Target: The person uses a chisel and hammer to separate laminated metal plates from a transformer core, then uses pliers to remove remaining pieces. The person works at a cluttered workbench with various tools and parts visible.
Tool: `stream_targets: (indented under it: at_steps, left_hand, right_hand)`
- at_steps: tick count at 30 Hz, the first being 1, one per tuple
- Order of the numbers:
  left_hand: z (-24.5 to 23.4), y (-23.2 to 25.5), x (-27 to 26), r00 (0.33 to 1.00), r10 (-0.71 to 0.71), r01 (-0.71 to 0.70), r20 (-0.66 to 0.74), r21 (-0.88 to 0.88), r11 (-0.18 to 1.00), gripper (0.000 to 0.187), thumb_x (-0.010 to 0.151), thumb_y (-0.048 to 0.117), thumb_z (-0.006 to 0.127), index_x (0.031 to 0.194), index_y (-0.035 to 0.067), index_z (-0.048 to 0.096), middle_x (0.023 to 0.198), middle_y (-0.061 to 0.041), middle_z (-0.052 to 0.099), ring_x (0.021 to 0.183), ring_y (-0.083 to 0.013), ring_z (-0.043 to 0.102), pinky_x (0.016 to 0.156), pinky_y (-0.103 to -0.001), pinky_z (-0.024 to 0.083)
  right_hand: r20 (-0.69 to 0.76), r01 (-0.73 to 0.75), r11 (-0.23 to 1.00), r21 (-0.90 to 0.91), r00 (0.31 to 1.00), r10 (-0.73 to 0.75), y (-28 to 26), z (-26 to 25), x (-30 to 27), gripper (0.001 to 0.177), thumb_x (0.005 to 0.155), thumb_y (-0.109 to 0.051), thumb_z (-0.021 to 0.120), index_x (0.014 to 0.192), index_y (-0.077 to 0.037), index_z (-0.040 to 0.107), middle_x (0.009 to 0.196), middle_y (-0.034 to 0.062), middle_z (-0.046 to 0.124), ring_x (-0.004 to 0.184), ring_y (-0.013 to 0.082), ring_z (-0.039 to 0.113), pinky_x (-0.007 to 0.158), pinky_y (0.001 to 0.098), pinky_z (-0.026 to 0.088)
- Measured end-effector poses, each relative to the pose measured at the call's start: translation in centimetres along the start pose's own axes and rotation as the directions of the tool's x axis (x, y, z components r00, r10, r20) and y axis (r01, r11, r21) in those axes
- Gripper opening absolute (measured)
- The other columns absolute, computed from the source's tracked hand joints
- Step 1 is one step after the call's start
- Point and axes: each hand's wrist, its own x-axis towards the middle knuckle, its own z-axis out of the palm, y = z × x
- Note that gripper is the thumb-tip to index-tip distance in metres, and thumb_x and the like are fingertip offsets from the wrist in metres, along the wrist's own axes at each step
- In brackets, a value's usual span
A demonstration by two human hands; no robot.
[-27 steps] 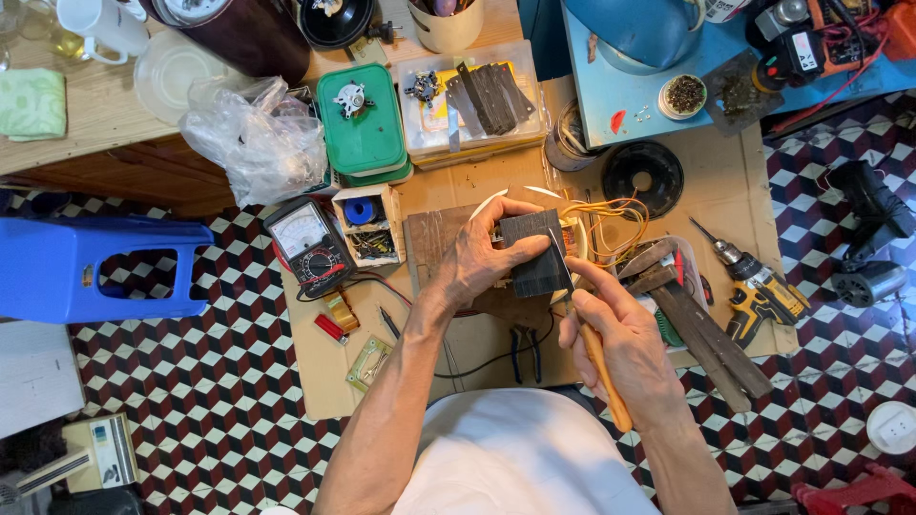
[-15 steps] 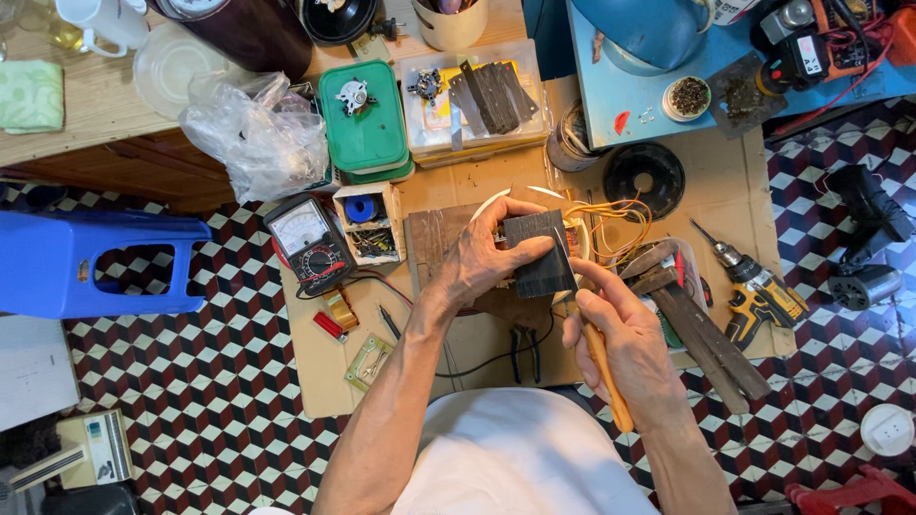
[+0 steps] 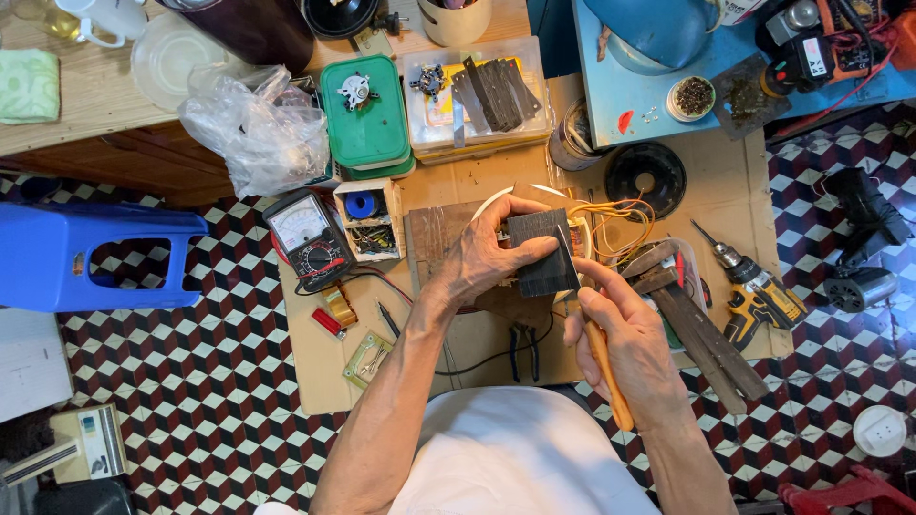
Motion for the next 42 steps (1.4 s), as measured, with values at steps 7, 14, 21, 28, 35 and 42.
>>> stream_targets:
  at_steps: [7,14,21,28,35,42]
  left_hand:
    - [-0.01,0.16,0.01,1.000,-0.016,0.016,0.010,-0.020,1.000,0.051,0.082,0.035,0.079,0.120,0.005,0.064,0.112,-0.005,0.071,0.102,-0.0151,0.071,0.090,-0.032,0.061]
    - [-0.04,0.16,0.03,1.000,-0.023,0.024,0.018,-0.039,0.999,0.051,0.083,0.035,0.079,0.121,0.005,0.064,0.113,-0.006,0.071,0.101,-0.0154,0.072,0.089,-0.032,0.062]
    - [-0.05,0.28,0.02,1.000,-0.002,0.002,0.011,-0.002,1.000,0.050,0.084,0.034,0.079,0.122,0.005,0.065,0.113,-0.006,0.072,0.101,-0.0150,0.071,0.089,-0.031,0.060]
    - [-0.07,0.39,-0.05,1.000,-0.018,0.018,0.011,-0.013,1.000,0.050,0.084,0.034,0.079,0.122,0.005,0.065,0.113,-0.005,0.072,0.100,-0.0135,0.070,0.088,-0.031,0.060]
    - [-0.05,0.12,0.00,0.999,-0.037,0.038,0.020,-0.028,0.999,0.051,0.083,0.035,0.078,0.122,0.005,0.064,0.113,-0.005,0.071,0.099,-0.0143,0.071,0.087,-0.032,0.060]
    - [-0.14,-0.52,0.12,0.998,0.055,-0.056,0.013,0.054,0.997,0.049,0.087,0.035,0.078,0.124,0.006,0.064,0.117,-0.005,0.070,0.106,-0.0147,0.069,0.091,-0.032,0.058]
  right_hand:
    - [-0.001,0.013,0.999,-0.046,1.000,-0.013,-0.06,-0.10,0.00,0.050,0.100,-0.025,0.046,0.146,-0.006,0.050,0.063,0.0067,0.061,0.031,0.0083,0.044,0.024,0.0230,0.035]
    - [0.003,0.011,1.000,-0.024,1.000,-0.010,0.16,-0.25,0.13,0.049,0.100,-0.024,0.047,0.146,-0.006,0.050,0.063,0.0072,0.061,0.031,0.0087,0.043,0.024,0.0233,0.035]
    - [-0.006,-0.010,0.999,-0.039,1.000,0.009,-0.10,-0.17,0.01,0.049,0.099,-0.024,0.048,0.145,-0.007,0.051,0.062,0.0076,0.060,0.030,0.0094,0.042,0.023,0.0236,0.032]
    - [-0.015,0.006,1.000,-0.028,1.000,-0.007,-0.04,0.02,-0.11,0.050,0.099,-0.023,0.049,0.146,-0.007,0.051,0.063,0.0076,0.060,0.031,0.0088,0.042,0.024,0.0232,0.033]
    - [-0.006,0.005,0.998,-0.066,1.000,-0.005,0.22,-0.38,0.12,0.048,0.100,-0.023,0.048,0.146,-0.008,0.052,0.063,0.0068,0.061,0.031,0.0092,0.043,0.025,0.0236,0.035]
    - [-0.064,-0.013,0.987,-0.160,0.998,0.003,0.08,-0.21,-0.03,0.048,0.101,-0.023,0.048,0.148,-0.012,0.054,0.064,0.0073,0.063,0.032,0.0096,0.043,0.026,0.0244,0.034]
